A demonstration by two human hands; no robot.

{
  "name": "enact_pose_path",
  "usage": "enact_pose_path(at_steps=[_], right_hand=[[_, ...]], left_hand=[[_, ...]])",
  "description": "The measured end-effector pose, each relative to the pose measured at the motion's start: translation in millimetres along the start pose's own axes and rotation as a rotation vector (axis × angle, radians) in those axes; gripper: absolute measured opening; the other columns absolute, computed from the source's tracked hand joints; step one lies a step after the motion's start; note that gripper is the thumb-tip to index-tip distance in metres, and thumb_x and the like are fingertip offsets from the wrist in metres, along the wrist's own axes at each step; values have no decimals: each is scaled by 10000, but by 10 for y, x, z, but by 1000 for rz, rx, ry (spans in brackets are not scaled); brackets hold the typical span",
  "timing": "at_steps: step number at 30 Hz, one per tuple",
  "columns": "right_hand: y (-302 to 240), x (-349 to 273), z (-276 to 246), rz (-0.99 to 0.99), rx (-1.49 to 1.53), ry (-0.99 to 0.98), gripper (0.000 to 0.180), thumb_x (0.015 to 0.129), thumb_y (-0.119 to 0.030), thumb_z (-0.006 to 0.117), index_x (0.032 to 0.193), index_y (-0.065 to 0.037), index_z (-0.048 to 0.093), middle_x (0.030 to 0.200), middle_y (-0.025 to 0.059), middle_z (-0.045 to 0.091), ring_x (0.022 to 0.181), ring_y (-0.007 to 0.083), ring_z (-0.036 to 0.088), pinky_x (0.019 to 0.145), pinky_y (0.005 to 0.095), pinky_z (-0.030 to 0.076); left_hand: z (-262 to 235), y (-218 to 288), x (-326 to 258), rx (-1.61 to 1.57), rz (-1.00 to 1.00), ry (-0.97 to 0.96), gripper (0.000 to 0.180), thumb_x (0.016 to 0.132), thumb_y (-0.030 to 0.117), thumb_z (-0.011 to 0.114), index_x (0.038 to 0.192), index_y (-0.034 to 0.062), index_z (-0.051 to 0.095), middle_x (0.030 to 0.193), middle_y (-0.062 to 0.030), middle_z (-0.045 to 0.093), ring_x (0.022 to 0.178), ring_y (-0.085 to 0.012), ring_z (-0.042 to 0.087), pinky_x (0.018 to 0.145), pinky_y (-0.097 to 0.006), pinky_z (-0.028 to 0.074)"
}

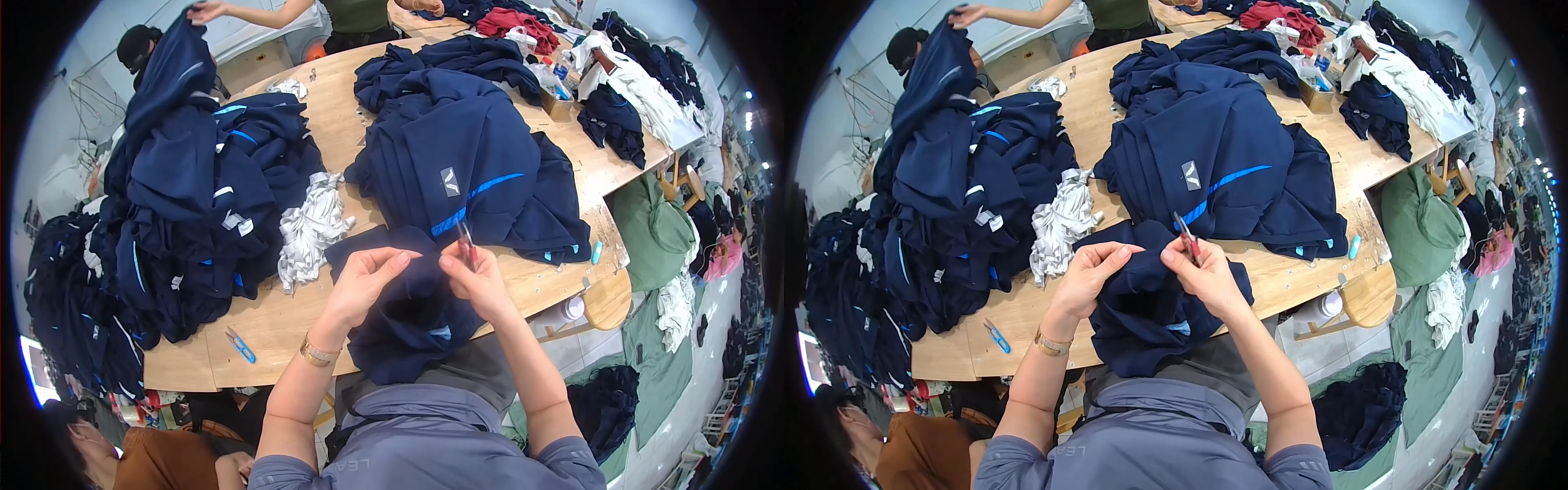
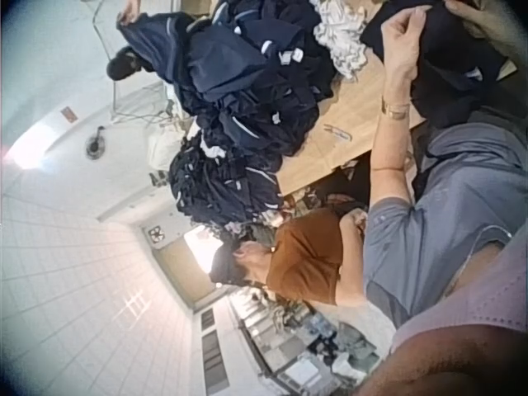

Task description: Trimming loose threads from dark blue garments using small scissors.

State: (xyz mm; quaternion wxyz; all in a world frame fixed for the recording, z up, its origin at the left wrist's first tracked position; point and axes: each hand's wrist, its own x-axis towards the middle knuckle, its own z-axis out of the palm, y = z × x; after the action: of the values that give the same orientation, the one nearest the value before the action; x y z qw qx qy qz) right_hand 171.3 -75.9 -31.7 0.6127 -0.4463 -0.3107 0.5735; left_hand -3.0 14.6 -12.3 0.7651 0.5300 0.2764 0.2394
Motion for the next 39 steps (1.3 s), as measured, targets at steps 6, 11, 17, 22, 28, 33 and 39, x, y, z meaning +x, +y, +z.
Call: enact_pose_path(at_steps=[6,11,17,22,28,33,39], right_hand=[[70,-42,143,-347,-383,219,103,845,-96,622,897,-8,604,723,-23,576,623,13,487,560,167,388],[126,-100,185,-841,-833,-38,281,635,61,669,899,-33,644,749,85,659,572,185,619,540,238,469],[110,-169,233,-702,-708,176,303,709,64,652,996,-31,644,767,94,657,496,61,543,462,191,401],[241,-156,235,-887,-960,37,366,667,-27,710,1025,-61,644,746,94,656,454,200,533,445,260,414],[173,-267,220,-621,-688,65,163,675,-104,742,760,-48,615,540,6,537,419,83,432,421,213,328],[44,-156,-66,-498,-810,101,341,755,-323,696,679,-37,527,510,55,416,439,161,412,454,280,331],[-63,-112,-121,-487,-1000,32,372,717,-381,713,645,-50,561,492,80,476,454,244,492,457,320,365]], left_hand=[[-38,-54,20,-25,-25,24,218,900,171,559,966,-22,635,894,-27,644,812,-49,560,763,-183,433],[-26,-70,49,-104,-55,41,232,915,209,536,960,-2,619,870,19,611,799,-27,511,757,-172,390],[-50,-63,20,-86,-63,52,235,914,224,539,967,10,622,886,23,612,824,-27,513,775,-175,388],[-16,-60,6,-69,-21,53,239,912,228,542,970,10,622,887,24,613,828,-28,514,774,-175,388],[-98,-97,13,-131,-66,44,227,906,226,552,974,20,620,891,20,615,839,-28,521,778,-177,391],[-68,-22,23,-86,-52,16,231,904,227,553,987,20,614,927,-3,618,879,-52,536,824,-193,395],[-56,30,10,-25,-46,-14,234,903,219,552,1007,17,609,982,-32,615,930,-82,541,875,-220,394]])
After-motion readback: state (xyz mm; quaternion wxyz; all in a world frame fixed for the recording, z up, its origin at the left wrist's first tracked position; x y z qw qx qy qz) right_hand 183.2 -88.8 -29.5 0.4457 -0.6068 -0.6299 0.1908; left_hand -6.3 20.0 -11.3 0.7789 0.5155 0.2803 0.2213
